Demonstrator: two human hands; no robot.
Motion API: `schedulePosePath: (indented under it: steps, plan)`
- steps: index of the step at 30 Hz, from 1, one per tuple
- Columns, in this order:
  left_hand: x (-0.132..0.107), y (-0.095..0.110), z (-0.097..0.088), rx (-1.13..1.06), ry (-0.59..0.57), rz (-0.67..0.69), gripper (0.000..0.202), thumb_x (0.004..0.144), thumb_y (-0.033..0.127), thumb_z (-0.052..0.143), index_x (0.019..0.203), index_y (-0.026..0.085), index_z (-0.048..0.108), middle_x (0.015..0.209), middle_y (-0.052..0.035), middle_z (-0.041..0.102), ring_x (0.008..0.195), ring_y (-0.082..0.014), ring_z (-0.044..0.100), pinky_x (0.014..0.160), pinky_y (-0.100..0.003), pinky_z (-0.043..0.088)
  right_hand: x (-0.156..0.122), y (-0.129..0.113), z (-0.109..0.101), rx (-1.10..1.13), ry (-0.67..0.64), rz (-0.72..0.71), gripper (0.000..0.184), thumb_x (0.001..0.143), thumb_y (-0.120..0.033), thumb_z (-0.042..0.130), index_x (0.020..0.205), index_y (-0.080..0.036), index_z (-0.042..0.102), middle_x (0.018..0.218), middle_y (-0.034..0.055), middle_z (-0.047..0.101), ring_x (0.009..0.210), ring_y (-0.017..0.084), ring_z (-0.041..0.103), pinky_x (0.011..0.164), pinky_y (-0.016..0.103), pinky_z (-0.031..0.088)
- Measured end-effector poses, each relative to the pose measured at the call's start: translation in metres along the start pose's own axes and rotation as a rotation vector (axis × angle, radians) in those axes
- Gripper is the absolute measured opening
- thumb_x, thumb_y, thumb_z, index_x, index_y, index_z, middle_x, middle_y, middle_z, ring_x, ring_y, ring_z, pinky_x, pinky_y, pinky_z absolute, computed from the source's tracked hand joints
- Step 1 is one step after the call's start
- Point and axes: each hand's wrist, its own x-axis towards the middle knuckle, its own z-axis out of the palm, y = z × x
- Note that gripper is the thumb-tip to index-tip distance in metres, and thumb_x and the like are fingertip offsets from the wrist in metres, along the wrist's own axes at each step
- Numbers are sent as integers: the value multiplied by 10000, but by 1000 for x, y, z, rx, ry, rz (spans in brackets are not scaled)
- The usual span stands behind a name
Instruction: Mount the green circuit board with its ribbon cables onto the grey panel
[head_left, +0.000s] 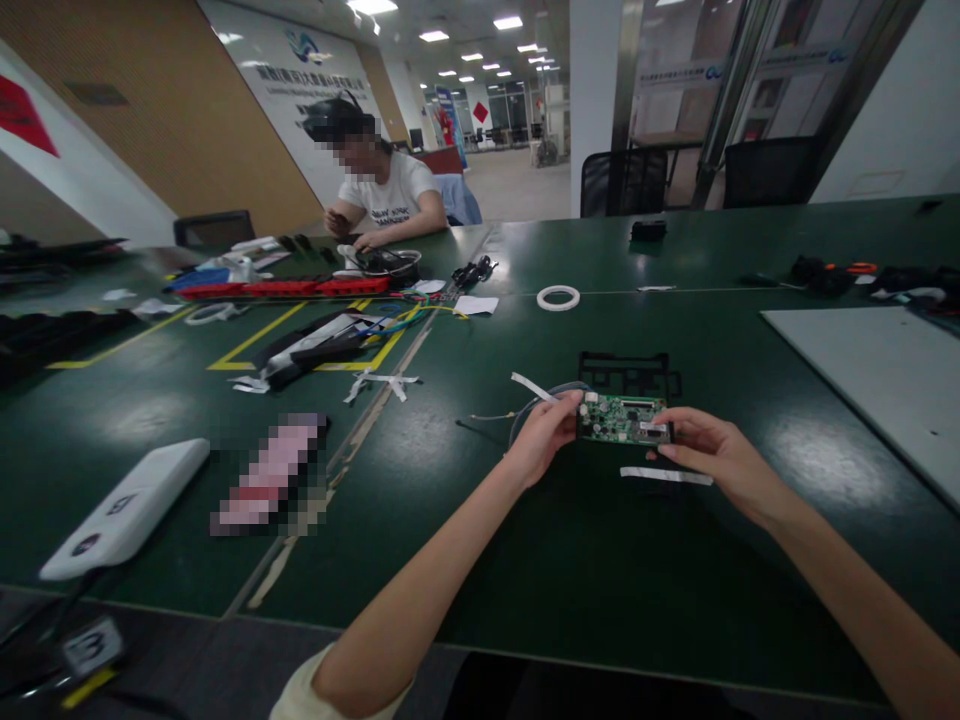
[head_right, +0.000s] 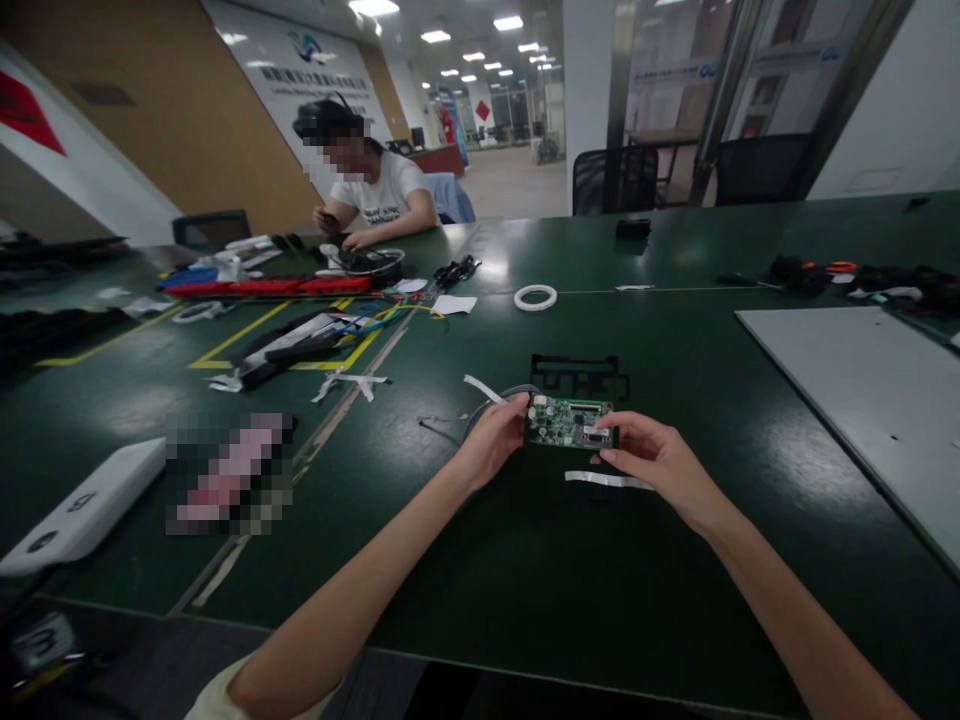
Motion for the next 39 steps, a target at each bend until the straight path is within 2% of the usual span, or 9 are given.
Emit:
schedulePosePath:
  steps: [4,12,17,22,31,35,39]
  plan:
    - [0,1,-3,26,57,40,301,762,425,651,886,151,660,846,-37,629,774,-130,571,725,-270,439,0,0,-2,14,20,-18,340,713,-322,728,1038,-305,632,1059,13,638,946,220,627,845,390,493]
    - [0,4,-3,43,25,23,274,707,318,720,916,161,639,827,-13,628,727,-111,573,685,-264,456,0,1,0,29,-5,-14,339,696,-312,741,1020,-306,639,1051,9,643,929,217,634,828,378,497]
    - [0,2,-1,-19,-13,5,301,758,405,662,895,140,634,822,-35,622,741,-131,584,713,-303,485,0,0,-2,38,34,-24,333,702,-318,738,1022,-303,644,1043,12,644,929,221,633,833,385,501]
    - [1,-2,-1,-109,4,0,267,798,398,620,891,147,623,836,-39,624,764,-143,600,749,-328,496,-1,-3,-4,37,74,-27,326,721,-321,728,1033,-297,634,1057,10,638,929,220,635,852,385,495]
    - [-1,2,0,-114,60,-3,230,846,359,570,934,160,643,886,-28,617,674,-95,564,615,-248,457,0,-2,-6,33,82,-14,330,732,-312,723,1049,-309,628,1082,9,630,926,212,635,829,362,504]
    - [1,0,-1,-137,103,-35,248,819,399,610,898,165,637,788,2,590,642,-74,542,595,-219,427,-1,-2,-3,27,45,-15,321,745,-306,712,1054,-311,627,1090,10,630,940,213,632,845,367,499]
    - [4,-4,-4,-172,86,-76,264,802,416,630,840,154,626,687,21,558,606,-62,521,591,-208,405,-1,-2,-2,11,53,-24,321,757,-310,701,1068,-315,623,1102,6,628,943,205,629,851,362,497]
